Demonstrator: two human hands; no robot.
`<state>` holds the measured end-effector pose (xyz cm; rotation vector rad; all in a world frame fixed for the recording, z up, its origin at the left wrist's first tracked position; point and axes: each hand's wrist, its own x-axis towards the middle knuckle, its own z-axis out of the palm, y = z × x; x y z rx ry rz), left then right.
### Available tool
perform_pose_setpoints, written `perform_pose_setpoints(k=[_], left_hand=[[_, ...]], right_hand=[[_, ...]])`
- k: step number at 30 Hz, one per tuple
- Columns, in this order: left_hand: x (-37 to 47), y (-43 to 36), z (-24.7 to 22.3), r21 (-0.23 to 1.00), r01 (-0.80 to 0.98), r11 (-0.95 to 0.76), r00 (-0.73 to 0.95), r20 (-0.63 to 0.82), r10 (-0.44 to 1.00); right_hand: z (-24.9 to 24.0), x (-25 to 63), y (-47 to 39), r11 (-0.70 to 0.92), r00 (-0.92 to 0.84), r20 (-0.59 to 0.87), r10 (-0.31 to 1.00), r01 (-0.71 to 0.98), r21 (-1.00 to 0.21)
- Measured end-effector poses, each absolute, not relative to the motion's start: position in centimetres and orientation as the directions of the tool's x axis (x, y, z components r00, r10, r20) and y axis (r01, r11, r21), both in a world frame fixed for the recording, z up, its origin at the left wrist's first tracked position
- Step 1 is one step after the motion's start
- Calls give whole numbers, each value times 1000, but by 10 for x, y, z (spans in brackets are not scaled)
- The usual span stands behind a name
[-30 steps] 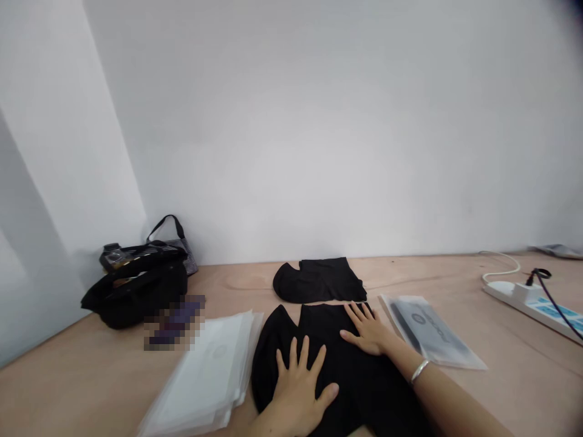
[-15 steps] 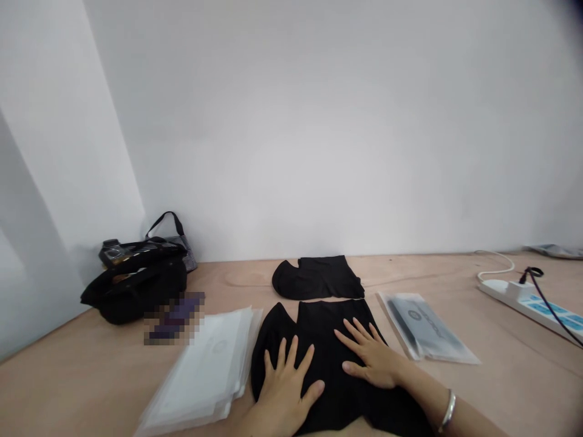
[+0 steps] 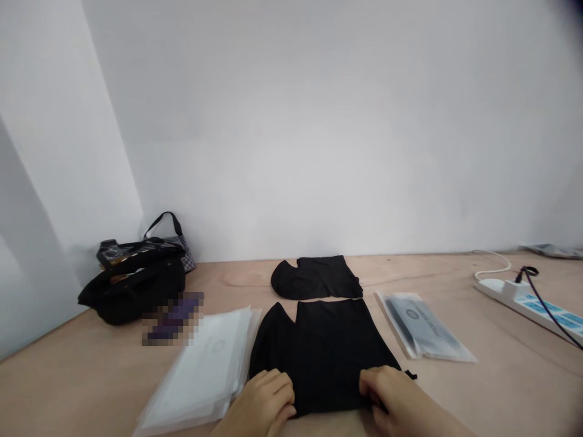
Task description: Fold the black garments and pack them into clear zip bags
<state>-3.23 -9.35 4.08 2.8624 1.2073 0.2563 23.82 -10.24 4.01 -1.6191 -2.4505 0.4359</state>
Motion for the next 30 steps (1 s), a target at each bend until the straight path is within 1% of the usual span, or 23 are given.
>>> perform_pose_setpoints(k=[2,4,7,9,13,16,21,26,28,30], left_hand=[[-28,-91,47,68,752,-656,641,159,751],[-23,-84,57,46,818,-574,561,155,813],[-12,-62,72,37,921,-387,381,113,918],[-4,-40,78,41,966,-254,249,104,963],[11,10,76,52,991,-127,119,137,983],[19,38,66,77,993,-89,75,170,983],[25,55,46,128,984,-128,94,240,966],[24,39,28,155,964,-214,154,326,933],[24,30,19,148,960,-239,179,334,925],[24,24,9,129,962,-239,191,303,933]], right_hand=[[45,236,-99,290,-307,-51,950,934,-209],[51,233,-91,233,-237,-36,971,968,-95],[61,226,-67,198,-200,62,978,980,30],[66,220,-46,168,-177,155,972,984,66],[63,210,-1,140,-154,247,957,987,74],[50,210,26,131,-146,290,946,989,69],[30,216,45,108,-109,335,936,994,20],[16,209,38,94,-65,360,930,994,-63],[8,204,32,96,-59,340,939,991,-94],[-1,201,27,75,-39,256,966,989,-131]])
